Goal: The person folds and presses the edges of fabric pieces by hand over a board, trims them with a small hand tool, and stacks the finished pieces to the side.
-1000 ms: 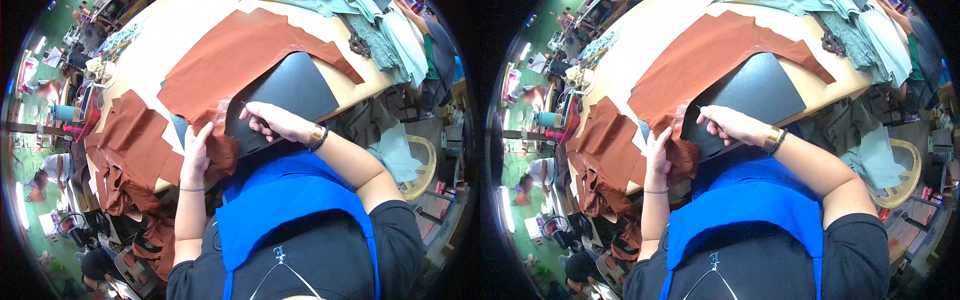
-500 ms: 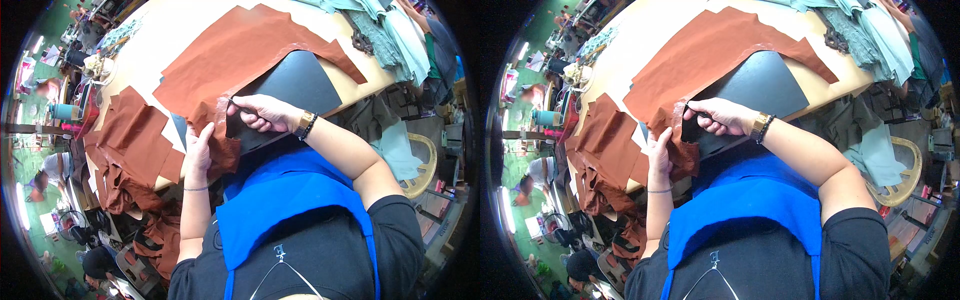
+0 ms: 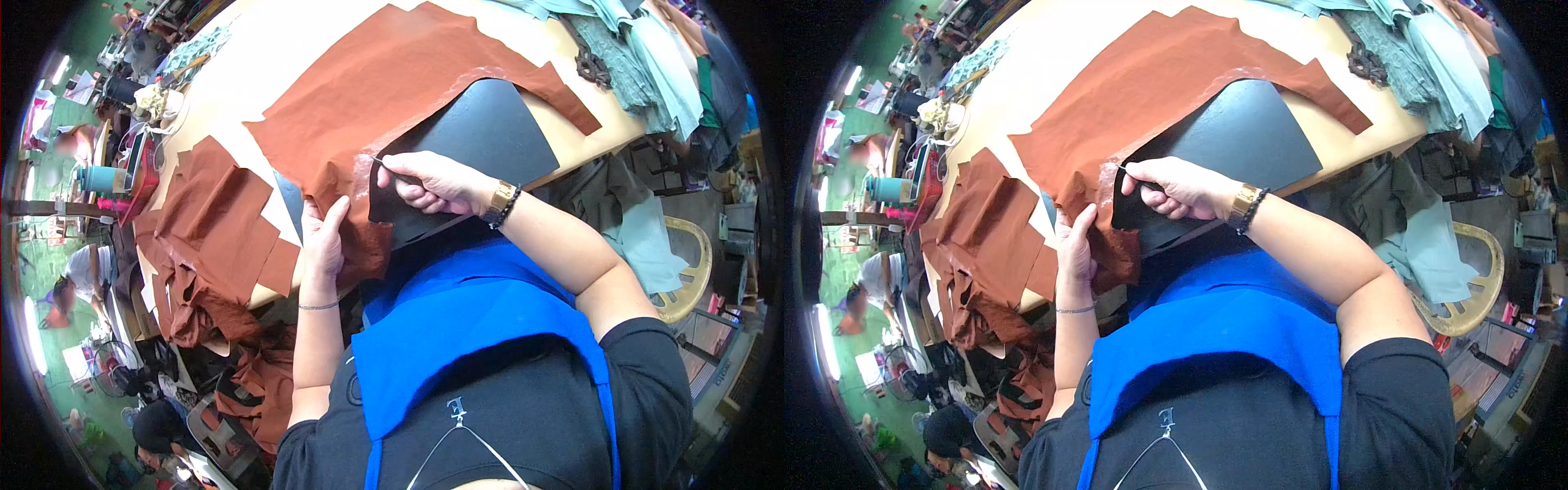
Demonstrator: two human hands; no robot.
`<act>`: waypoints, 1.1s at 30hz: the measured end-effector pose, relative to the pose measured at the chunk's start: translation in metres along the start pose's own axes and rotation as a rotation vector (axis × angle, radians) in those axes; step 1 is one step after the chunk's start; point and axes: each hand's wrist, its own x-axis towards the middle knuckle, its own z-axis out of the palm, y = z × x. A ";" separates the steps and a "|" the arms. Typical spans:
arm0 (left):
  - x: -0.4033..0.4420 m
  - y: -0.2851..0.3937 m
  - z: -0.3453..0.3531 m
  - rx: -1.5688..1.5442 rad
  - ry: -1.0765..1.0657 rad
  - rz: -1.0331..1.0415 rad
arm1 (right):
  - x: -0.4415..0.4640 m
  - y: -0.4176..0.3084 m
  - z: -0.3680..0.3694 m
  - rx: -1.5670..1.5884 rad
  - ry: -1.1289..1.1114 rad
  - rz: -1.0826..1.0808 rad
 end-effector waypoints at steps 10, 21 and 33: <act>0.000 0.002 0.002 -0.015 -0.018 0.015 | -0.001 -0.001 0.002 -0.028 -0.002 -0.004; -0.008 0.002 -0.003 0.365 0.101 0.068 | -0.004 0.000 -0.001 -0.035 0.000 0.008; 0.082 0.068 0.084 1.073 -0.240 0.869 | -0.050 -0.010 -0.097 0.480 0.403 -0.338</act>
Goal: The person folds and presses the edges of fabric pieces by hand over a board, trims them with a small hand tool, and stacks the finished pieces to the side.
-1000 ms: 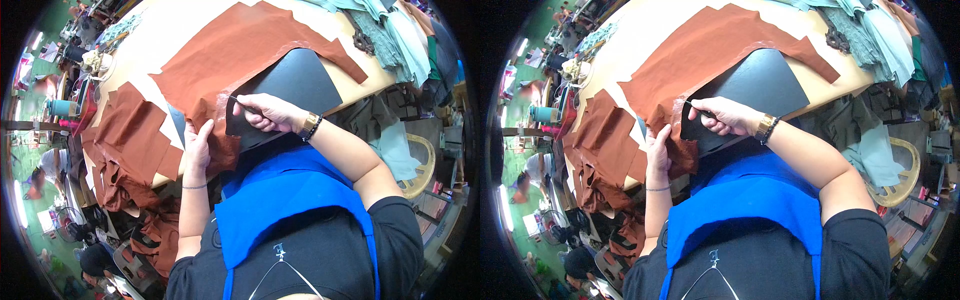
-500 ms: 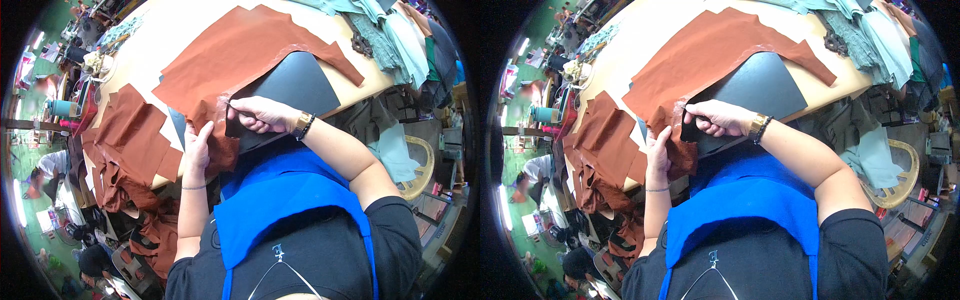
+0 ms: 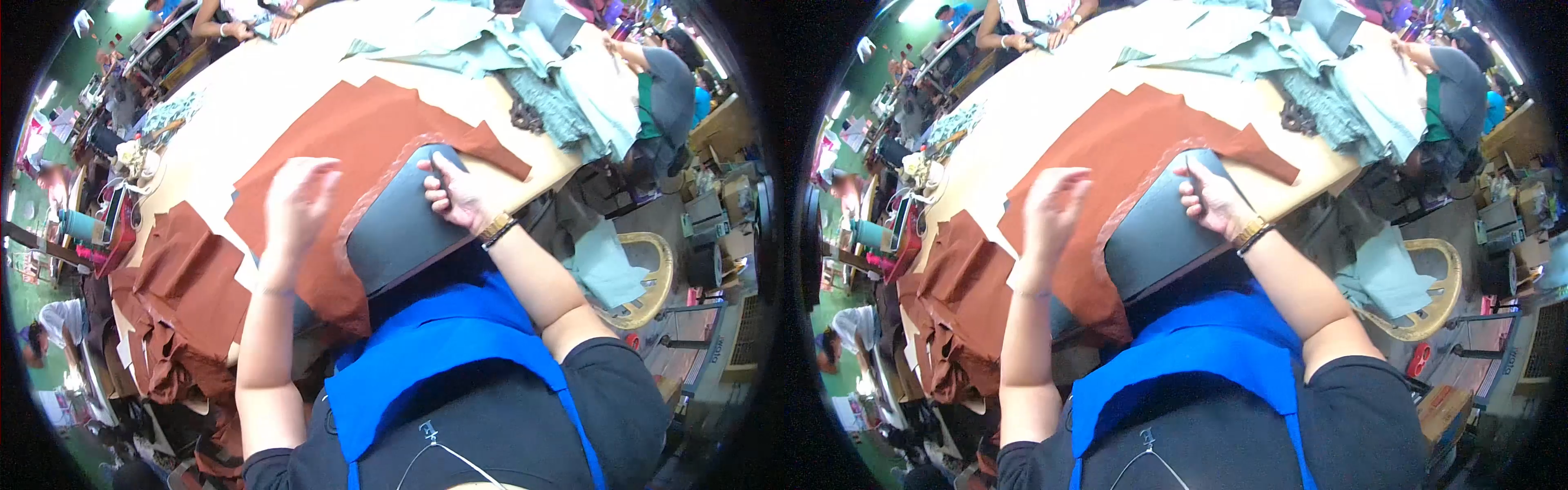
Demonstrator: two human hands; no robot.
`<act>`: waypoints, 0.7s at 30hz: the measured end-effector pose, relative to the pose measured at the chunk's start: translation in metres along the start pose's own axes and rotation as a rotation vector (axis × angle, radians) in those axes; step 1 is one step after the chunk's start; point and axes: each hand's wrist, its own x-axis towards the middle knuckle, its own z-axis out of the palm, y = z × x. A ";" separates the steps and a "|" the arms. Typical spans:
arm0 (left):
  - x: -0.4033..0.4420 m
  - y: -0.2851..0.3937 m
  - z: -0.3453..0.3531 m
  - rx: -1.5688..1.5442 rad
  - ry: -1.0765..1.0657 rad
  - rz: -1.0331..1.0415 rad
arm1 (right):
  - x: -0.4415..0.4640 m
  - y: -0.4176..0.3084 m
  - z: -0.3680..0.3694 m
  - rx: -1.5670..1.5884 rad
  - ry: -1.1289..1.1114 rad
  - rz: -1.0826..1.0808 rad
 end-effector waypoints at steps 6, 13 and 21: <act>0.008 -0.025 0.089 0.137 -0.217 0.059 | -0.001 -0.006 -0.003 -0.019 -0.010 0.068; -0.013 -0.040 0.070 -0.089 -0.034 -0.218 | 0.020 -0.014 0.011 -0.065 -0.038 0.179; -0.013 -0.035 0.067 -0.144 -0.034 -0.219 | 0.054 -0.024 0.021 -0.029 -0.008 0.217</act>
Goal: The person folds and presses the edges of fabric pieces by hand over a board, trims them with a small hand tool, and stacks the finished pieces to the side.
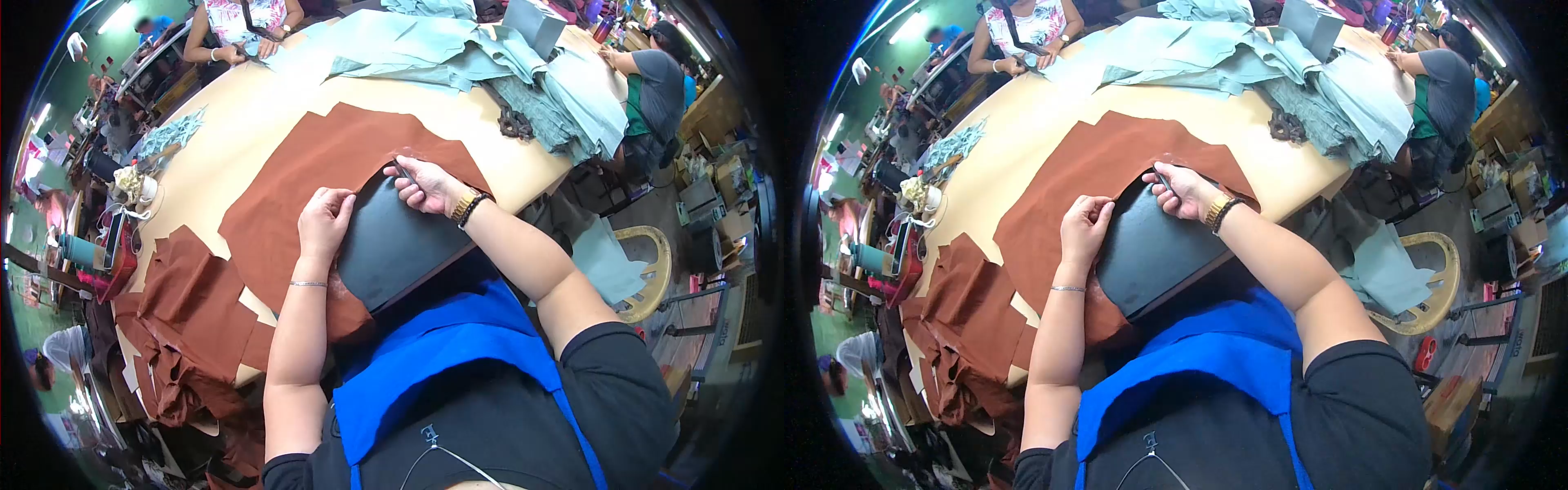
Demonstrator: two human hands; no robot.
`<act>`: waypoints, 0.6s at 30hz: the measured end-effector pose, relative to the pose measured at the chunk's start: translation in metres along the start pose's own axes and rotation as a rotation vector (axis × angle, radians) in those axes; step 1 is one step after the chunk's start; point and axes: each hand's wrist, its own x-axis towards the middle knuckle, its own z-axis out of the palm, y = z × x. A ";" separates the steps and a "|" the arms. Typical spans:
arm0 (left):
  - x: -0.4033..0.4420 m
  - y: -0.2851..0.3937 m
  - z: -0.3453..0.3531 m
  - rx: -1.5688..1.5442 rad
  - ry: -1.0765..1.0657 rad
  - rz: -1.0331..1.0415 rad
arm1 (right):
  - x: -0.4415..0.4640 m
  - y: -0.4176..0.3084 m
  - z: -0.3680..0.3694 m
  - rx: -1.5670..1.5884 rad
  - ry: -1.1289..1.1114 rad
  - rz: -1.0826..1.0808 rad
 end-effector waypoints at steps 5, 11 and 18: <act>0.001 -0.003 0.001 0.018 -0.010 0.000 | -0.001 0.005 0.000 -0.017 0.035 -0.079; 0.000 -0.002 0.000 0.043 -0.009 0.012 | -0.011 0.009 0.005 0.009 0.034 -0.064; 0.000 -0.006 0.001 0.063 -0.003 0.022 | -0.005 0.009 0.007 -0.047 0.065 -0.091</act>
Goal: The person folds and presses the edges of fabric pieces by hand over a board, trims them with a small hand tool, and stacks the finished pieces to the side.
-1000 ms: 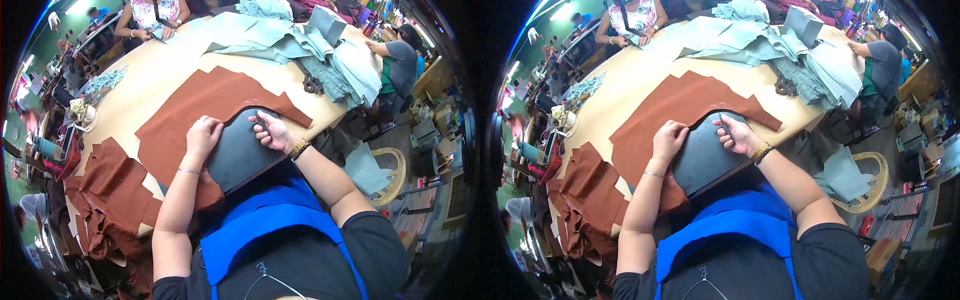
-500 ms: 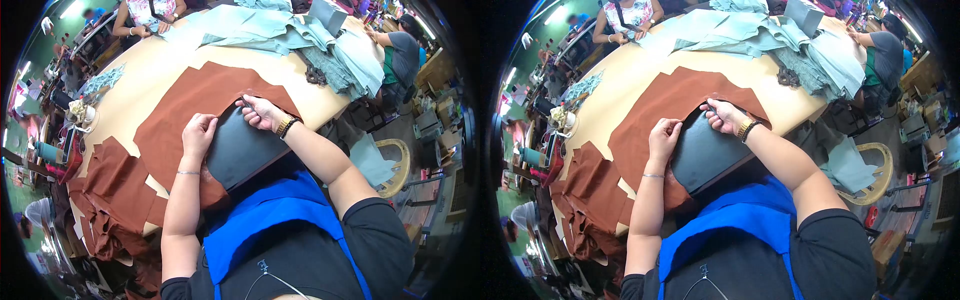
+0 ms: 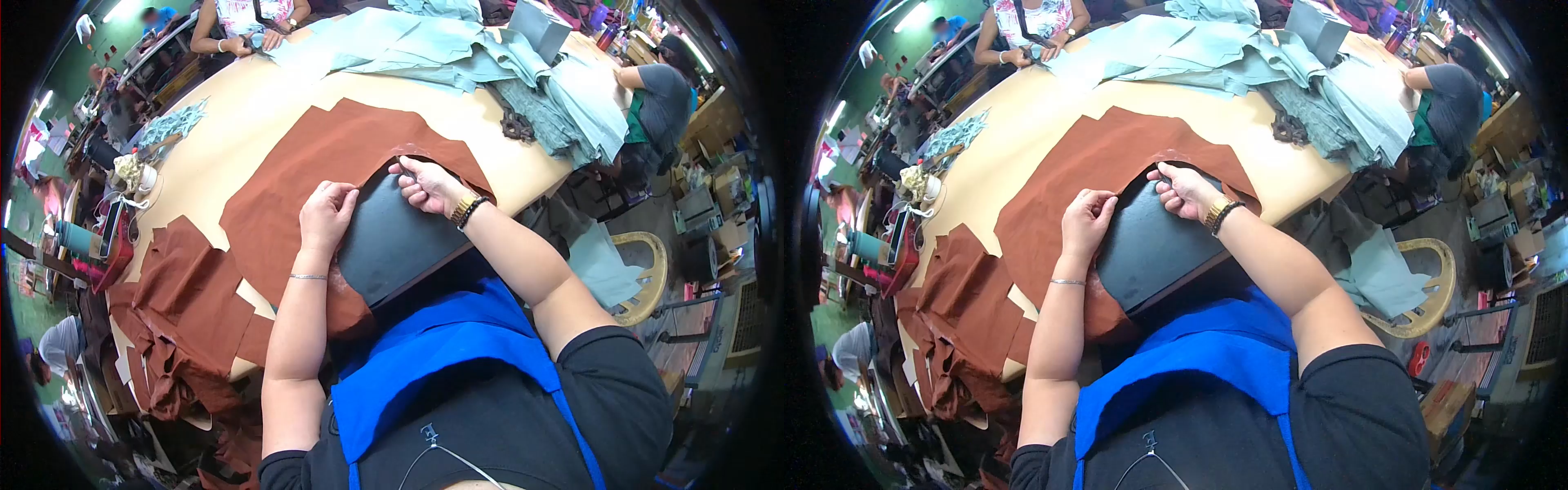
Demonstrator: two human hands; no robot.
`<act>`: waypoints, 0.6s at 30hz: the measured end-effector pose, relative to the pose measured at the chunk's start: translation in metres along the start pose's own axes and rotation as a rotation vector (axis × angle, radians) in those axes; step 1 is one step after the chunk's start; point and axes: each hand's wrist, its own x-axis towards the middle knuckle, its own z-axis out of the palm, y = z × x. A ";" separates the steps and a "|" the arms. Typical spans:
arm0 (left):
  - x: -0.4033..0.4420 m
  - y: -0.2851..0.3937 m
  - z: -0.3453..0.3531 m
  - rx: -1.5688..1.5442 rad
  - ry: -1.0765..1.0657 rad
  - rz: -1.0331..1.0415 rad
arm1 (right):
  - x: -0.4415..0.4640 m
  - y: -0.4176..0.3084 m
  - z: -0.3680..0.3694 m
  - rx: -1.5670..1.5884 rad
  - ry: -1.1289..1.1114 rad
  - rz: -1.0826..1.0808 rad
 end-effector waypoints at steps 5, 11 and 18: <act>0.000 0.000 -0.001 0.027 -0.009 0.006 | -0.003 -0.003 -0.001 -0.027 -0.022 0.034; 0.000 0.001 -0.002 0.022 -0.011 -0.002 | -0.001 0.001 0.000 -0.048 0.014 -0.014; -0.001 0.003 -0.001 -0.026 -0.007 -0.008 | 0.004 -0.004 0.005 -0.070 0.039 0.019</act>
